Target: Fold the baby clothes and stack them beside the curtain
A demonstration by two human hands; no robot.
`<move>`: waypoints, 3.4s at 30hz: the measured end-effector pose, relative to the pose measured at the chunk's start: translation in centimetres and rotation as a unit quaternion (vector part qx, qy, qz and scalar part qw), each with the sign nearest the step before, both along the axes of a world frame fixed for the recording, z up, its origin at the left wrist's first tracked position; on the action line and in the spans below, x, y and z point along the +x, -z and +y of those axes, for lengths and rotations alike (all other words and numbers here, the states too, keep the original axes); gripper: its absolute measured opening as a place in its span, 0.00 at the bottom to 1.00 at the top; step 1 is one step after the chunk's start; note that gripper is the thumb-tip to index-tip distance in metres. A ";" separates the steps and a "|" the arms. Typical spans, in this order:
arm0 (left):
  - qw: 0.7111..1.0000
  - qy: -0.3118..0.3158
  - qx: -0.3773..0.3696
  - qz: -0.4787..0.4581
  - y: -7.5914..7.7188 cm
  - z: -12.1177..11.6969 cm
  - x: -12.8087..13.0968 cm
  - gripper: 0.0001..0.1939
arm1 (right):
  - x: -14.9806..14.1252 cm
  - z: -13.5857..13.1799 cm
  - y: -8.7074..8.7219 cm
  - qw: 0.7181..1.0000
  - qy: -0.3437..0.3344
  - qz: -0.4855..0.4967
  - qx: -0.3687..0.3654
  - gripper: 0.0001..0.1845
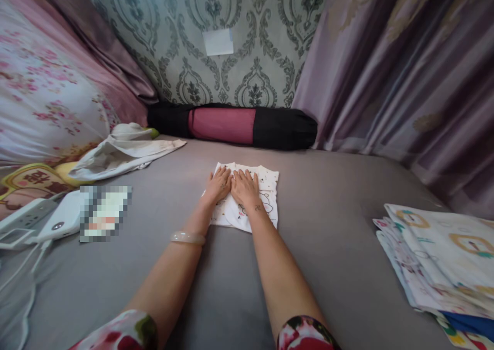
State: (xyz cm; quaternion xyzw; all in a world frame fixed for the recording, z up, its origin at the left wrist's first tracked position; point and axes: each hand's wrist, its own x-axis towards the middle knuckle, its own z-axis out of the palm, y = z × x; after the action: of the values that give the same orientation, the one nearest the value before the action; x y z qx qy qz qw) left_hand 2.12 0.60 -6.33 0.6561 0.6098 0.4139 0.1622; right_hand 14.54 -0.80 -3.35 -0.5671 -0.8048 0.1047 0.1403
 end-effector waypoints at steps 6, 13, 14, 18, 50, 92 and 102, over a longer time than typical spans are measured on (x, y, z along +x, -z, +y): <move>0.989 -0.038 -0.028 0.138 -0.3 -0.1 0.3 0.20 | -0.3 -0.1 0.2 0.999 0.049 -0.005 0.002 0.30; 0.938 -0.067 -0.146 0.309 -2.4 -1.0 1.2 0.30 | -0.3 -0.7 0.2 0.988 0.148 -0.013 0.030 0.29; 0.935 -0.067 -0.151 0.313 -2.4 -1.0 1.3 0.30 | -0.2 -0.8 0.2 0.986 0.160 -0.014 0.032 0.29; 0.930 -0.065 -0.169 0.319 -2.3 -0.6 1.3 0.31 | -0.4 -1.1 0.2 0.983 0.179 -0.020 0.035 0.28; 0.921 0.057 -0.116 0.367 -2.1 0.8 -2.4 0.32 | 6.4 0.9 -0.2 0.994 -0.034 -0.101 -0.016 0.33; 0.916 0.215 -0.096 0.325 -4.6 -12.3 -5.4 0.33 | 6.9 -11.2 -2.2 0.987 -0.129 -0.055 -0.073 0.36; 0.927 0.255 0.039 0.271 -5.3 -13.8 -11.7 0.16 | 12.8 -14.9 -3.1 0.980 -0.167 -0.069 0.081 0.19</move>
State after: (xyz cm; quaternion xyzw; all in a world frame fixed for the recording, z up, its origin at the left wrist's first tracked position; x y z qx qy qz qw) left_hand -9.63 -13.18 -1.03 0.8826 0.4258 0.1883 0.0658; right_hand 27.38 -15.69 -0.24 -0.4174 -0.9017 0.0213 0.1104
